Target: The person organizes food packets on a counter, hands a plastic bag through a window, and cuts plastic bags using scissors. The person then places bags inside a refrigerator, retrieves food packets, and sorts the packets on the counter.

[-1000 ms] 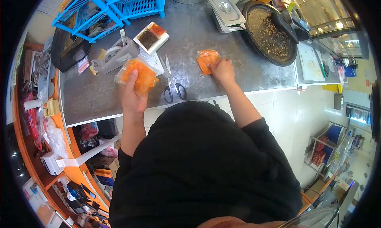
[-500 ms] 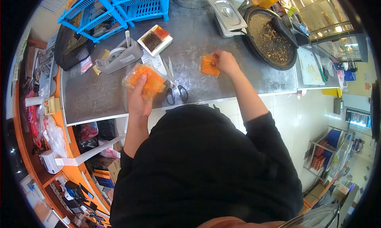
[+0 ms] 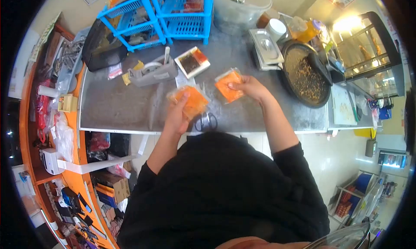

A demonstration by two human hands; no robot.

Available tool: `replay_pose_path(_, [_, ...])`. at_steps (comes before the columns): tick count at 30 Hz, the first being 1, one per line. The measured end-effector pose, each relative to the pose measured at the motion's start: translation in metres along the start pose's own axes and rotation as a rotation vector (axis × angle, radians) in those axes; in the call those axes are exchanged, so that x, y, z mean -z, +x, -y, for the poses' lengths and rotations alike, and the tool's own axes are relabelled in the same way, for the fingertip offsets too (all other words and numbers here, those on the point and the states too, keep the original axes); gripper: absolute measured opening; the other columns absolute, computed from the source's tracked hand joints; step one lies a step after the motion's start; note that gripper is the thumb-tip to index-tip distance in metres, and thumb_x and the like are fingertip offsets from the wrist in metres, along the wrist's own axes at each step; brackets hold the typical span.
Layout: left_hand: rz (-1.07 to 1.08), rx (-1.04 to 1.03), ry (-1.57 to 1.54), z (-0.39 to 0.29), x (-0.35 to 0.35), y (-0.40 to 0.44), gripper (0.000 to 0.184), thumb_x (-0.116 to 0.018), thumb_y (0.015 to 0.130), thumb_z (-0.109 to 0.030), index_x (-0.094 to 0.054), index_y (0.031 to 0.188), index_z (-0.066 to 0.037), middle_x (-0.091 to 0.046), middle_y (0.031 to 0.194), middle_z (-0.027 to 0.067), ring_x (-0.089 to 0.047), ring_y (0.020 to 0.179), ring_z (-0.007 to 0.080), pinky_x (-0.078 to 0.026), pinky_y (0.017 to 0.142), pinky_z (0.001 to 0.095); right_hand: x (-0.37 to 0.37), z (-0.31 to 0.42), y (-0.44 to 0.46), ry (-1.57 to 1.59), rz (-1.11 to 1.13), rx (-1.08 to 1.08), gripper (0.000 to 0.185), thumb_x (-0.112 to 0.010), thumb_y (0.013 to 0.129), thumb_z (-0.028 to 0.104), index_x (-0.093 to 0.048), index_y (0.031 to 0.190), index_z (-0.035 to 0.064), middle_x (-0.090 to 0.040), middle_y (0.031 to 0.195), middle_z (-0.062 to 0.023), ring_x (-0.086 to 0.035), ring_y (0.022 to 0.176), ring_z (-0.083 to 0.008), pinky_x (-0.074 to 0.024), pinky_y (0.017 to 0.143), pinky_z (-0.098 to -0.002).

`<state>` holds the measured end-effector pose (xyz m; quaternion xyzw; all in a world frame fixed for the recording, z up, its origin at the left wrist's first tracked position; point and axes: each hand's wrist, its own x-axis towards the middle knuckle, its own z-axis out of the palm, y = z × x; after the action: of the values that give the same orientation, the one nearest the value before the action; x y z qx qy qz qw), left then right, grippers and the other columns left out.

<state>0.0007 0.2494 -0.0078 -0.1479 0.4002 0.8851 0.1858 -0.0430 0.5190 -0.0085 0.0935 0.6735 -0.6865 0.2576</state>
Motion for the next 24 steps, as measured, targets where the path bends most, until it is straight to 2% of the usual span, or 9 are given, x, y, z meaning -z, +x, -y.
replay_pose_path(2, [0.104,0.034,-0.106,0.003,-0.004,0.006,0.040,-0.055,0.092,-0.029,-0.047,0.124,-0.006,-0.056,0.117,0.0098,-0.057,0.106,0.0244,-0.049,0.089,0.0425,-0.035,0.039,-0.015,0.097,0.022,0.086,0.039,-0.075,0.074,0.028,-0.066,0.101,0.0012,-0.068,0.096,-0.0115,-0.063,0.086,-0.0170,-0.0477,0.081,-0.0326])
replay_pose_path(7, [0.276,-0.056,0.059,-0.011,-0.033,0.018,0.044,-0.053,0.092,-0.027,-0.044,0.127,-0.003,-0.054,0.120,0.0106,-0.055,0.110,0.0225,-0.047,0.093,0.0383,-0.085,0.062,-0.006,-0.735,-0.171,0.273,0.060,-0.076,0.073,0.031,-0.053,0.118,-0.0018,-0.051,0.125,-0.0161,-0.052,0.112,-0.0232,-0.0432,0.092,-0.0349])
replay_pose_path(10, [0.292,-0.134,0.135,-0.025,-0.045,0.032,0.041,-0.050,0.092,-0.024,-0.046,0.126,-0.001,-0.055,0.120,0.0113,-0.052,0.112,0.0209,-0.044,0.094,0.0367,-0.078,0.068,0.007,-0.025,0.113,0.186,0.067,-0.078,0.069,0.030,-0.049,0.122,0.0022,-0.042,0.131,-0.0157,-0.047,0.117,-0.0247,-0.0421,0.093,-0.0360])
replay_pose_path(13, [0.328,-0.216,0.066,-0.045,-0.066,0.045,0.041,-0.049,0.091,-0.023,-0.049,0.125,-0.001,-0.054,0.119,0.0106,-0.052,0.111,0.0203,-0.041,0.096,0.0330,-0.087,0.090,0.011,0.146,0.256,0.199,0.056,-0.077,0.071,0.017,-0.050,0.118,0.0029,-0.055,0.114,-0.0104,-0.055,0.106,-0.0210,-0.0448,0.088,-0.0345])
replay_pose_path(16, [0.379,-0.456,0.307,-0.076,-0.094,0.066,0.049,-0.049,0.092,-0.031,-0.044,0.129,0.000,-0.053,0.120,0.0117,-0.049,0.112,0.0212,-0.039,0.097,0.0341,-0.086,0.136,0.004,0.230,0.254,0.197,0.050,-0.073,0.074,0.011,-0.051,0.117,0.0030,-0.061,0.104,-0.0065,-0.059,0.097,-0.0174,-0.0470,0.085,-0.0326])
replay_pose_path(18, [0.122,-0.961,0.924,-0.107,-0.114,0.076,0.056,-0.049,0.092,-0.039,-0.040,0.131,0.000,-0.048,0.124,0.0122,-0.045,0.115,0.0236,-0.035,0.099,0.0364,-0.074,0.158,0.013,0.264,0.263,0.249,0.049,-0.074,0.074,0.012,-0.051,0.117,0.0037,-0.061,0.105,-0.0065,-0.060,0.096,-0.0177,-0.0486,0.083,-0.0337])
replay_pose_path(20, [0.042,-1.277,1.112,-0.137,-0.128,0.098,0.066,-0.050,0.090,-0.047,-0.036,0.134,0.000,-0.041,0.130,0.0124,-0.040,0.119,0.0266,-0.031,0.101,0.0391,-0.056,0.186,0.022,0.360,0.305,0.308,0.047,-0.073,0.076,0.014,-0.052,0.117,0.0037,-0.061,0.105,-0.0071,-0.061,0.095,-0.0190,-0.0505,0.082,-0.0352])
replay_pose_path(22, [0.204,-1.413,0.875,-0.175,-0.139,0.132,0.076,-0.050,0.087,-0.055,-0.030,0.137,-0.001,-0.032,0.137,0.0122,-0.033,0.124,0.0304,-0.026,0.103,0.0423,-0.037,0.221,0.035,0.428,0.306,0.441,0.047,-0.071,0.079,0.016,-0.051,0.119,0.0031,-0.061,0.108,-0.0089,-0.063,0.095,-0.0217,-0.0533,0.081,-0.0386])
replay_pose_path(24, [0.137,-1.490,1.306,-0.213,-0.152,0.154,0.086,-0.052,0.084,-0.059,-0.022,0.141,-0.003,-0.029,0.140,0.0098,-0.029,0.126,0.0326,-0.023,0.106,0.0438,-0.017,0.268,0.048,0.392,0.235,0.615,0.048,-0.068,0.081,0.019,-0.048,0.122,0.0036,-0.060,0.110,-0.0113,-0.063,0.098,-0.0232,-0.0537,0.082,-0.0402])
